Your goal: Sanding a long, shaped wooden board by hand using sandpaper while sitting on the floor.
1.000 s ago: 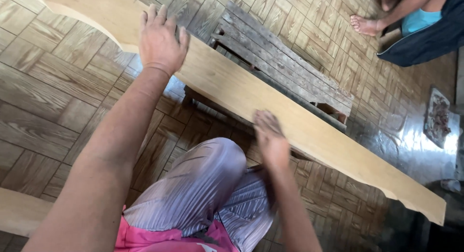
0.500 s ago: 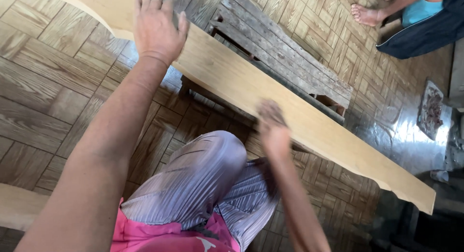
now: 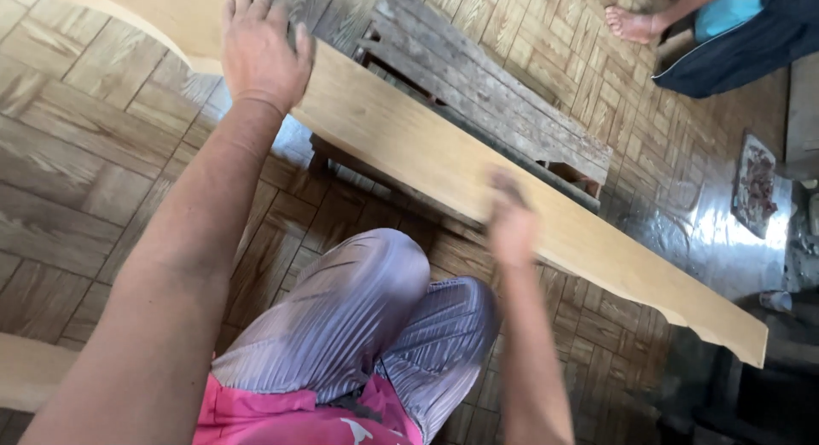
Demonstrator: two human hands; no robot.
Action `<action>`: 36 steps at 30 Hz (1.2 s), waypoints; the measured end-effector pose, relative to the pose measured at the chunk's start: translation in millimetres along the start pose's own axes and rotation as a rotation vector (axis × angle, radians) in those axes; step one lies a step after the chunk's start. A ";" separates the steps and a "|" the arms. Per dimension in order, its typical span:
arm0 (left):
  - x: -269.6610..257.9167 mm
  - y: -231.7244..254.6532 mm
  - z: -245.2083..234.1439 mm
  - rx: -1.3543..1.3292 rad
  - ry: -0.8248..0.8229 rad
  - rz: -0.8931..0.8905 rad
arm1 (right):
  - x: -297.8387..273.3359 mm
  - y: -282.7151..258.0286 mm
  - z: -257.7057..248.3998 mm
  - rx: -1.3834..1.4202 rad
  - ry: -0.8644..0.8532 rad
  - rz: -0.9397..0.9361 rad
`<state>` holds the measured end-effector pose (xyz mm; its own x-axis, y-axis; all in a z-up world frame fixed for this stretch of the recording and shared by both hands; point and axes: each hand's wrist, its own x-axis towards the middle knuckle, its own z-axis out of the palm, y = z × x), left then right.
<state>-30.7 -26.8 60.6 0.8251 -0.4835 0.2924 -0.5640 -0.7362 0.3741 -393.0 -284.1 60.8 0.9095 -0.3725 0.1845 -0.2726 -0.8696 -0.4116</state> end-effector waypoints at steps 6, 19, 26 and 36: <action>2.4 2.6 -0.1 0.016 -0.014 -0.011 | -83.2 133.8 -70.1 -0.389 0.210 0.649; 3.7 -4.7 9.5 -0.071 0.053 0.000 | 110.5 -75.6 94.2 0.026 0.189 -0.171; -0.2 -16.6 18.7 -0.124 0.188 0.098 | 6.5 52.8 -12.1 0.224 0.203 0.097; 5.7 -3.5 11.9 -0.039 0.092 0.071 | -60.8 130.0 -39.0 -0.262 0.496 0.498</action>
